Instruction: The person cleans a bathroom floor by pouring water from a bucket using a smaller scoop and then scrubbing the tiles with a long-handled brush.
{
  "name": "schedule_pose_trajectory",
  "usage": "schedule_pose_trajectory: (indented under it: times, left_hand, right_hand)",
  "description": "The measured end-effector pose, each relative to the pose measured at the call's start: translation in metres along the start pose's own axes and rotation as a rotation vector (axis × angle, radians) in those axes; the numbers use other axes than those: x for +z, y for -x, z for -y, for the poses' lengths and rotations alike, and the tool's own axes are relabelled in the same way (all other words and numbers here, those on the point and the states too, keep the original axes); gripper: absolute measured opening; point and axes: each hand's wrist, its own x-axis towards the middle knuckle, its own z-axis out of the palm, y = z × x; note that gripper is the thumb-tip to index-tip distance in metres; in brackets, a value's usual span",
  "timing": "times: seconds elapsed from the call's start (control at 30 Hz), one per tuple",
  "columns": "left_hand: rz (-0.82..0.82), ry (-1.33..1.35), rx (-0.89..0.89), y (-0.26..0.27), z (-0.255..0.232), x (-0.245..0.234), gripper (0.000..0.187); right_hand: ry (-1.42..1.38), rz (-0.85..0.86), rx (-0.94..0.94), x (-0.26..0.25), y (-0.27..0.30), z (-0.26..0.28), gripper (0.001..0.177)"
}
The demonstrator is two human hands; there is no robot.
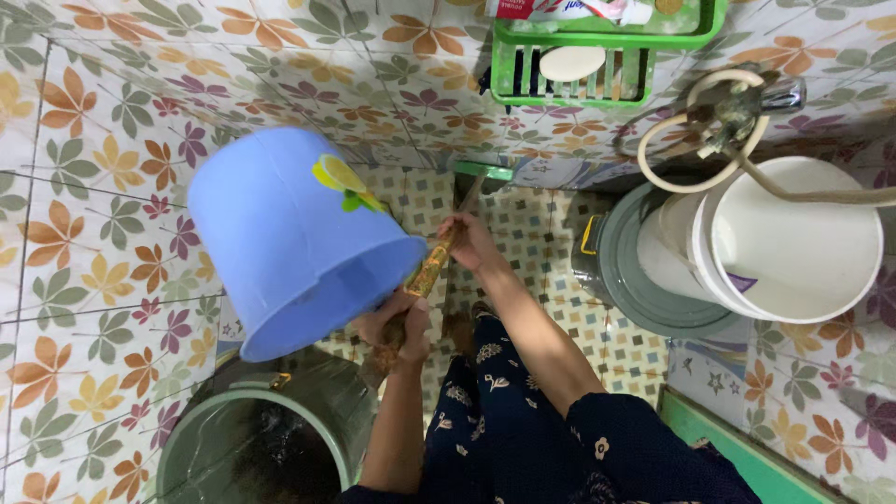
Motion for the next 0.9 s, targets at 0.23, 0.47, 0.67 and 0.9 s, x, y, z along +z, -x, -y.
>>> schedule_pose_trajectory:
  times: [0.23,0.47,0.67,0.9]
  left_hand:
    - [0.088,0.322,0.058,0.002,0.027,0.009,0.007]
    - [0.318,0.387,0.062,0.010,0.014,0.073,0.008]
    - [0.433,0.465,0.056,0.015,0.027,0.105,0.011]
    - [0.274,0.332,0.068,0.005,-0.009,0.070,0.010]
  right_hand:
    - [0.102,-0.038,-0.187,0.027,0.062,0.028,0.015]
    - [-0.212,0.164,-0.267,-0.066,0.068,0.124,0.018]
    - [-0.158,0.119,-0.292,-0.096,0.058,0.155,0.022]
    - [0.051,-0.081,-0.261,-0.055,0.056,0.111,0.023]
